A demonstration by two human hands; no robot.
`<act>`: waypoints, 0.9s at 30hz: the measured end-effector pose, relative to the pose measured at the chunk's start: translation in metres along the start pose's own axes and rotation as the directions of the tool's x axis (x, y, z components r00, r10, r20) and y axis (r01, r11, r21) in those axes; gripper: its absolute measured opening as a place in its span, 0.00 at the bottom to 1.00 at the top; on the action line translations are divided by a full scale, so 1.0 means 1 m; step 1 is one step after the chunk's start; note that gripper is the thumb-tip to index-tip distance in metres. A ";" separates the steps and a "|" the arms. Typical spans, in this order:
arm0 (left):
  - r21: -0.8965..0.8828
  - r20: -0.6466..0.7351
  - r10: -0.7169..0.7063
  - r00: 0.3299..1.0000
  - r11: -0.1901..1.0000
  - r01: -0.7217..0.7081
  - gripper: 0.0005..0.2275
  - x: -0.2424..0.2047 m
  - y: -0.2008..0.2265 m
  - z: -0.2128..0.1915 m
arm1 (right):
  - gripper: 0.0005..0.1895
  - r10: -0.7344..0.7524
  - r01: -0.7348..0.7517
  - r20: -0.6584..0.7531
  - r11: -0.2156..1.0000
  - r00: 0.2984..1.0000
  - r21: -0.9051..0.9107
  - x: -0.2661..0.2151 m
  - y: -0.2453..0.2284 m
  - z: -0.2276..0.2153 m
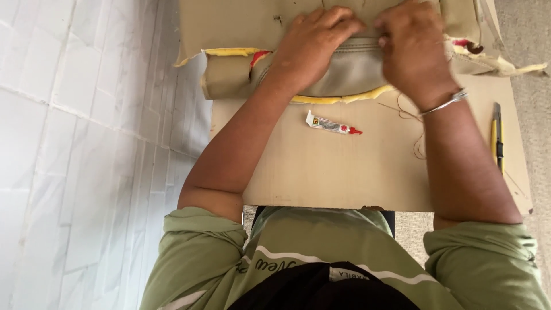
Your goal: Applying adhesive to the edges of a leather cover and inserting foam padding to repair or assemble a cushion.
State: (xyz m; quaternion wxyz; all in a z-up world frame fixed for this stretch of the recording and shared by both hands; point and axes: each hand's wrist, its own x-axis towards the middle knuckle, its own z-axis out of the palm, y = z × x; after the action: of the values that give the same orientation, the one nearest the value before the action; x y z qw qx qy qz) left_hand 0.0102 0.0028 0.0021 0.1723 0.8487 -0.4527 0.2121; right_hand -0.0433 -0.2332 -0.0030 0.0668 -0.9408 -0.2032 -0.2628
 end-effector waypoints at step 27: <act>-0.073 -0.055 -0.150 0.987 0.987 0.146 0.16 -0.053 -0.037 -0.065 | 0.07 -0.131 0.172 -0.187 0.959 0.973 0.223 0.029 -0.031 0.040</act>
State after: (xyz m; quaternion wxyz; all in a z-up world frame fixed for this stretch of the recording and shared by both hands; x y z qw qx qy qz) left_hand 0.0016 0.0912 0.0259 0.2302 0.8668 -0.3899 0.2088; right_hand -0.0156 -0.1855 -0.0215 0.1757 -0.8816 -0.2986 -0.3204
